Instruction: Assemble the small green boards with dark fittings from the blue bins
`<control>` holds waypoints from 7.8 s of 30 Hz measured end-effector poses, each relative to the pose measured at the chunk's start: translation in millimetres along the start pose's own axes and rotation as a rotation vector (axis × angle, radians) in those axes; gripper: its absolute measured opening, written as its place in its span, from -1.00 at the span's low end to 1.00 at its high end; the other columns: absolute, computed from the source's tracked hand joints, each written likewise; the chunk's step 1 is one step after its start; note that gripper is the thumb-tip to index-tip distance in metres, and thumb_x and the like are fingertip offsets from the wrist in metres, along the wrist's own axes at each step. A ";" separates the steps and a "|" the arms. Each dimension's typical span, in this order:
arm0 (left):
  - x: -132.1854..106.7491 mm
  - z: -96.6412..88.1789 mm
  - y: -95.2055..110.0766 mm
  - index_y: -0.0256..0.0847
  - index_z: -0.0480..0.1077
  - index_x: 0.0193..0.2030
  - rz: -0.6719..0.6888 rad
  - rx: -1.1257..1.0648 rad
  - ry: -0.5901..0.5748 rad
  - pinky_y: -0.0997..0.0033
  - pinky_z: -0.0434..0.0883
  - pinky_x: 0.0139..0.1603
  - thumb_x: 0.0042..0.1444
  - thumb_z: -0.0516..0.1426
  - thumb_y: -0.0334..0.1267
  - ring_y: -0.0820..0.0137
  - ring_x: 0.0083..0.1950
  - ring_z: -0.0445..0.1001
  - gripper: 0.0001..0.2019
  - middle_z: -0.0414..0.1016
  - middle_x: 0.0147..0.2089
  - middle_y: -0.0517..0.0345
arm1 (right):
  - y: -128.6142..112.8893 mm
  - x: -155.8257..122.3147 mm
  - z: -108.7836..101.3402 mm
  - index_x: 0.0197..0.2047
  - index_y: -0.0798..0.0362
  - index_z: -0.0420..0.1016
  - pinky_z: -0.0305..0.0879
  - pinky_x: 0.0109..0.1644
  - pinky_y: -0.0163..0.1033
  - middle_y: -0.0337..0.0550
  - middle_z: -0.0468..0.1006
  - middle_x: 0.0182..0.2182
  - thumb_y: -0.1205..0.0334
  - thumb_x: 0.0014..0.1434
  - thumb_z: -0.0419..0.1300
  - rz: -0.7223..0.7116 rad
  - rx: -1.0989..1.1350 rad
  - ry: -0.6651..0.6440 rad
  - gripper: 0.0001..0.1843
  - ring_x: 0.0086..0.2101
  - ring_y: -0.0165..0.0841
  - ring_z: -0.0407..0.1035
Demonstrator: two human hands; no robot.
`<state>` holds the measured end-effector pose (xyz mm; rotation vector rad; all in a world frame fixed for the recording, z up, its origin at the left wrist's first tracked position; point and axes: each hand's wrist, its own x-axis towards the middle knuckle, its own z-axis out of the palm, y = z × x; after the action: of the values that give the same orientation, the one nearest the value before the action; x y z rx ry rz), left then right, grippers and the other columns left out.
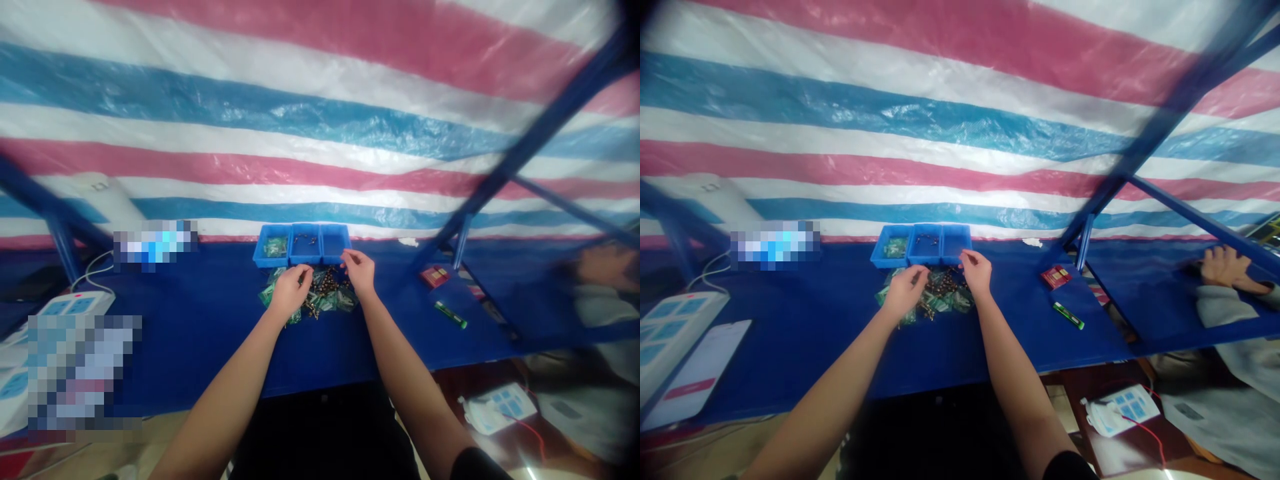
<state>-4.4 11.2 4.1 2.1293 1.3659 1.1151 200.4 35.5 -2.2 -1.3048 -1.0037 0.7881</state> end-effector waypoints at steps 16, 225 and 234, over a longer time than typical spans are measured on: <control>0.3 -3.1 4.1 -0.15 0.45 -0.17 -0.002 0.019 -0.024 0.42 0.39 -0.28 0.29 -0.03 -0.11 0.36 -0.31 0.50 -0.73 0.55 -0.31 0.11 | -2.9 -16.7 5.8 -0.27 0.01 0.59 0.32 -0.24 -0.30 -0.21 0.56 -0.44 0.15 0.13 0.20 -0.376 -0.575 -0.396 -0.82 -0.40 -0.37 0.40; -0.3 -4.0 8.3 -0.15 0.38 -0.12 0.011 0.003 0.028 0.41 0.38 -0.25 0.31 -0.02 -0.11 0.36 -0.28 0.51 -0.77 0.54 -0.26 0.13 | -15.7 -40.5 24.1 -0.11 -0.04 0.61 0.43 -0.23 -0.25 -0.15 0.62 -0.26 0.12 0.17 0.23 -0.463 -0.203 -0.360 -0.76 -0.36 -0.36 0.47; -0.7 -5.9 11.3 -0.16 0.39 -0.14 0.013 0.012 0.021 0.40 0.38 -0.25 0.32 -0.03 -0.11 0.35 -0.29 0.51 -0.76 0.53 -0.30 0.13 | -15.4 -40.7 24.1 -0.09 -0.04 0.60 0.44 -0.19 -0.24 -0.14 0.62 -0.23 0.12 0.17 0.23 -0.448 -0.167 -0.367 -0.74 -0.31 -0.34 0.49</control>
<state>-2.6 4.8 15.0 2.1440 1.3733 1.1402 161.3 6.0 6.6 -1.0307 -1.6172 0.6136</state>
